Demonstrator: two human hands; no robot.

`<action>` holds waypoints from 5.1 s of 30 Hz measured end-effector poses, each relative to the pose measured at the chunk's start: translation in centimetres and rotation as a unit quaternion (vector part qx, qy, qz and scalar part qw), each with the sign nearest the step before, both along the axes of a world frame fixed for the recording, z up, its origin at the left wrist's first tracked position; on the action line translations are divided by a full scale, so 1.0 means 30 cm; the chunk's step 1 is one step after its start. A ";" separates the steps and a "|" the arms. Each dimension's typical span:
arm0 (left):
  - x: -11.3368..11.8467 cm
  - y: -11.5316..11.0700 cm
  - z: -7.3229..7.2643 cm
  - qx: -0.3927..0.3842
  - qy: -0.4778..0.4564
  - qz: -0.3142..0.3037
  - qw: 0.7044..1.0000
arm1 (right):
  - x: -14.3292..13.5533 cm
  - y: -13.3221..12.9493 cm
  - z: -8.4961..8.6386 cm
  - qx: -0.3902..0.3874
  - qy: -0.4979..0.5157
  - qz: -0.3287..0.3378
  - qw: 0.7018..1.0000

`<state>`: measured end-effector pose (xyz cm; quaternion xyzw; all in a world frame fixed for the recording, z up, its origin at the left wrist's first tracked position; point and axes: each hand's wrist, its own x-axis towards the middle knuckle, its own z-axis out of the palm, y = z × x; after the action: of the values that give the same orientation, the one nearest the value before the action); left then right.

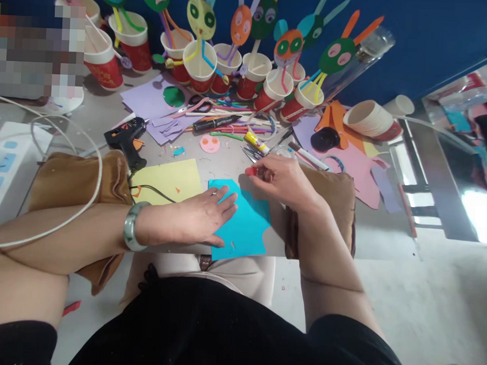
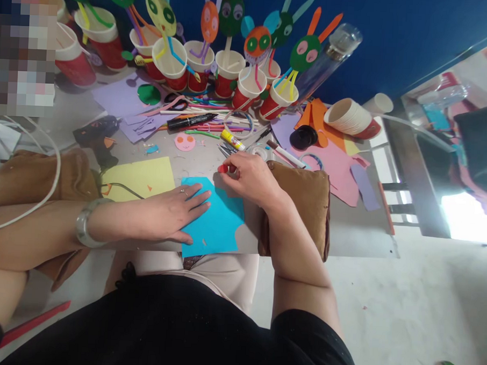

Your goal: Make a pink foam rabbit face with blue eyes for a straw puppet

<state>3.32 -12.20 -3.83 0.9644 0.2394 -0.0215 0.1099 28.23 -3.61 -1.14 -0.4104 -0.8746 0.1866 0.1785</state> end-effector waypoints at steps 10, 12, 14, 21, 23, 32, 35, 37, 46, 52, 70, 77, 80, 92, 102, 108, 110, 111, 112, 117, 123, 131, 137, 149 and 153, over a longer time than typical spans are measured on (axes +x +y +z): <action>0.015 0.007 0.010 -0.077 -0.027 -0.028 0.996 | -0.075 -0.032 -0.042 -0.062 0.041 0.059 0.995; 0.015 0.010 -0.003 -0.087 -0.054 -0.032 0.994 | -0.097 -0.041 -0.053 -0.092 0.058 0.069 0.992; 0.011 0.008 -0.014 -0.092 -0.065 -0.031 0.993 | -0.112 -0.046 -0.062 -0.126 0.066 0.078 0.987; 0.005 -0.053 -0.019 -0.054 -0.025 0.018 0.998 | -0.117 -0.039 -0.075 -0.159 0.060 0.091 0.981; 0.013 -0.062 0.001 -0.053 0.008 0.008 0.999 | -0.117 -0.038 -0.075 -0.150 0.053 0.099 0.982; 0.036 -0.048 0.080 -0.012 0.060 -0.029 0.998 | -0.130 -0.053 -0.089 -0.105 0.038 0.115 0.987; 0.033 -0.055 0.073 -0.003 0.049 -0.024 0.998 | -0.129 -0.054 -0.096 -0.104 0.032 0.116 0.987; 0.031 -0.060 0.061 -0.006 0.037 -0.017 0.999 | -0.126 -0.052 -0.099 -0.106 0.032 0.118 0.987; 0.034 -0.058 0.049 -0.009 0.039 -0.026 0.999 | -0.115 -0.041 -0.097 -0.127 0.045 0.122 0.983; 0.035 -0.059 0.049 -0.033 0.021 -0.012 0.999 | -0.117 -0.039 -0.103 -0.125 0.046 0.118 0.984; 0.044 -0.055 0.189 0.009 0.126 0.095 0.987 | -0.118 -0.030 -0.111 -0.116 0.040 0.126 0.984; 0.052 -0.042 0.207 -0.027 0.161 0.093 0.982 | -0.116 -0.031 -0.106 -0.125 0.044 0.121 0.984; 0.055 -0.043 0.202 -0.042 0.163 0.097 0.981 | -0.109 -0.034 -0.092 -0.165 0.050 0.100 0.980; 0.035 -0.071 0.156 0.064 0.111 0.078 0.989 | -0.119 -0.054 -0.076 -0.152 0.019 0.077 0.985; 0.042 -0.069 0.134 0.124 0.097 0.056 0.986 | -0.114 -0.070 -0.070 -0.124 -0.007 0.081 0.989; 0.043 -0.070 0.122 0.122 0.063 0.053 0.989 | -0.110 -0.074 -0.076 -0.086 -0.017 0.095 0.992; 0.043 -0.074 0.113 0.122 0.053 0.055 0.990 | -0.110 -0.073 -0.076 -0.080 -0.015 0.101 0.992; 0.044 -0.075 0.111 0.120 0.053 0.055 0.990 | -0.110 -0.073 -0.077 -0.078 -0.014 0.103 0.991; 0.045 -0.075 0.112 0.118 0.054 0.055 0.990 | -0.110 -0.072 -0.077 -0.077 -0.014 0.105 0.991; 0.046 -0.072 0.126 0.107 0.049 0.059 0.991 | -0.109 -0.071 -0.078 -0.079 -0.016 0.103 0.991; 0.040 -0.053 0.151 0.074 0.067 0.039 0.994 | -0.107 -0.069 -0.081 -0.088 -0.024 0.100 0.991; 0.050 -0.033 0.169 0.031 0.088 0.051 0.994 | -0.110 -0.066 -0.085 -0.094 -0.021 0.101 0.990; 0.035 -0.049 0.142 0.049 0.079 0.052 0.994 | -0.114 -0.065 -0.083 -0.107 -0.010 0.102 0.989; 0.043 -0.019 0.186 -0.042 0.155 0.054 0.986 | 0.169 0.200 -0.094 0.062 0.234 -0.366 0.899; 0.037 -0.012 0.197 -0.042 0.157 0.057 0.985 | 0.210 0.289 -0.110 0.100 -0.069 -0.243 0.962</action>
<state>4.42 -12.56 2.09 0.9283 0.3073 -0.1765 0.1127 34.53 5.06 -4.44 -0.6028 -0.7728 0.0202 0.1976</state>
